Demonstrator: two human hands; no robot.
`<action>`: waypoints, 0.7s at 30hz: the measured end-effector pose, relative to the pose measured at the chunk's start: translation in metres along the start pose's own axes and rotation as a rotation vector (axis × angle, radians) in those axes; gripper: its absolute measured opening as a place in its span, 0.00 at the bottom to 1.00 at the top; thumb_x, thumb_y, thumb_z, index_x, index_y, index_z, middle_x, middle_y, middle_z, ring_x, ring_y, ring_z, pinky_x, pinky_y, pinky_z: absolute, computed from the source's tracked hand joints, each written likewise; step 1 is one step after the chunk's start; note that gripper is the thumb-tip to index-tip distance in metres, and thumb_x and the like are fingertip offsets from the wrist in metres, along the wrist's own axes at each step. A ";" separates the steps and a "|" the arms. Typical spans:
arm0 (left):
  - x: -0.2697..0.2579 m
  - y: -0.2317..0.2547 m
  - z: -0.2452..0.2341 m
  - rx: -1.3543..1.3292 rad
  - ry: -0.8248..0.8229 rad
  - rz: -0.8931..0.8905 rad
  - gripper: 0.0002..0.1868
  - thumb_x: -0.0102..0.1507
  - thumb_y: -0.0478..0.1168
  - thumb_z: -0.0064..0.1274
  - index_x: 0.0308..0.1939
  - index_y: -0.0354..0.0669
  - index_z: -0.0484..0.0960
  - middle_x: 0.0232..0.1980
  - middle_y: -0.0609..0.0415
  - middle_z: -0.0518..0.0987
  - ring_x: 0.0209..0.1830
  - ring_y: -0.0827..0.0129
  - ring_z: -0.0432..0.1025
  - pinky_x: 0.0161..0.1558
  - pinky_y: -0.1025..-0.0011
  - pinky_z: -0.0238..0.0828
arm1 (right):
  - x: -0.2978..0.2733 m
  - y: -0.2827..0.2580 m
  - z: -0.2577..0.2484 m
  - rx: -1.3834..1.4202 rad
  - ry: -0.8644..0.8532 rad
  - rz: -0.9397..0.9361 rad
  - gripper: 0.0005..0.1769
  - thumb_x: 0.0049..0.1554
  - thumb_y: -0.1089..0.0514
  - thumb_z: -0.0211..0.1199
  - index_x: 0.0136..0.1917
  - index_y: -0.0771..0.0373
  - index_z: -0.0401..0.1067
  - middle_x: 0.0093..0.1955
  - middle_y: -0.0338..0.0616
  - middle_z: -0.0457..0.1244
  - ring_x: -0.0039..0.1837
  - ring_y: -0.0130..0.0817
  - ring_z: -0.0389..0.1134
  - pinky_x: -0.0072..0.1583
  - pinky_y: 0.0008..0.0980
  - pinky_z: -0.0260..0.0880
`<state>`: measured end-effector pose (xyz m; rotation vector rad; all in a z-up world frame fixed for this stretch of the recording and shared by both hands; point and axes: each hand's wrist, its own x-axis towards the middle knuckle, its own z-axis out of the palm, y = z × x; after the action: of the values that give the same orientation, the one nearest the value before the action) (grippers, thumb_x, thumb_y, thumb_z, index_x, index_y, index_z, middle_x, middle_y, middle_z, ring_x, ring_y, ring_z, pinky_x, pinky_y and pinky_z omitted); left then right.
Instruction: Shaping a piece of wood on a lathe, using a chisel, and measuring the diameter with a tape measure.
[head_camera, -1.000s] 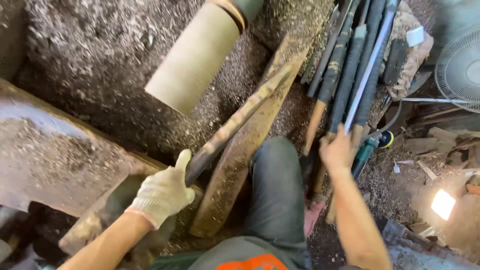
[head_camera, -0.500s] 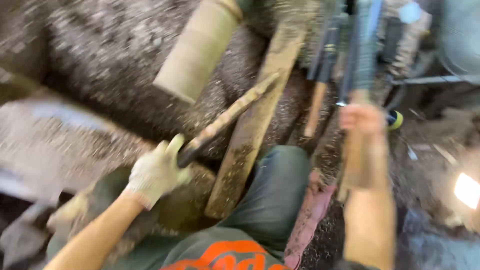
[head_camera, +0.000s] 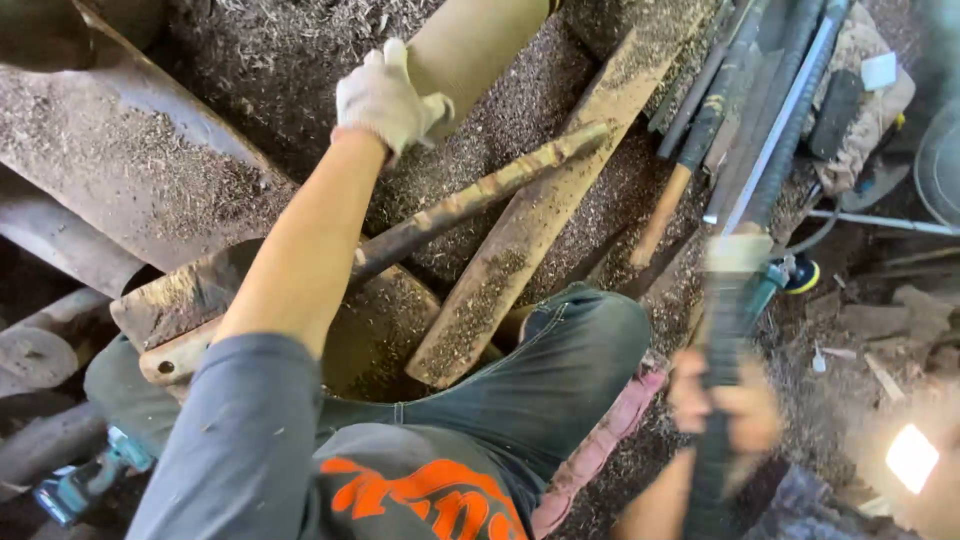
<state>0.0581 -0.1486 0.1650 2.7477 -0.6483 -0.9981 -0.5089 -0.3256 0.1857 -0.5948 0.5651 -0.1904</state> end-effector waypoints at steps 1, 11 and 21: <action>-0.002 -0.009 0.011 0.118 0.251 0.150 0.44 0.62 0.64 0.56 0.68 0.34 0.62 0.56 0.38 0.73 0.51 0.53 0.73 0.50 0.56 0.74 | 0.013 0.022 0.025 -0.209 0.130 0.059 0.32 0.53 0.64 0.61 0.67 0.83 0.59 0.46 0.57 0.65 0.38 0.39 0.66 0.38 0.35 0.70; -0.089 -0.034 0.088 0.181 -0.039 0.329 0.13 0.70 0.40 0.45 0.57 0.46 0.65 0.44 0.41 0.81 0.37 0.44 0.80 0.36 0.49 0.77 | -0.012 0.080 0.144 -0.422 0.242 0.367 0.59 0.47 0.56 0.69 0.84 0.58 0.40 0.51 0.57 0.61 0.38 0.38 0.67 0.35 0.35 0.69; -0.099 -0.048 0.063 0.008 0.132 0.593 0.16 0.64 0.32 0.42 0.56 0.48 0.66 0.44 0.43 0.74 0.27 0.54 0.77 0.22 0.57 0.75 | -0.023 0.090 0.153 -0.716 0.153 0.542 0.66 0.46 0.62 0.72 0.86 0.51 0.33 0.51 0.62 0.67 0.46 0.37 0.72 0.53 0.37 0.71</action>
<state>-0.0338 -0.0611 0.1603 2.3541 -1.3295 -0.6661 -0.4423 -0.1721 0.2488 -1.0952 0.9295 0.5060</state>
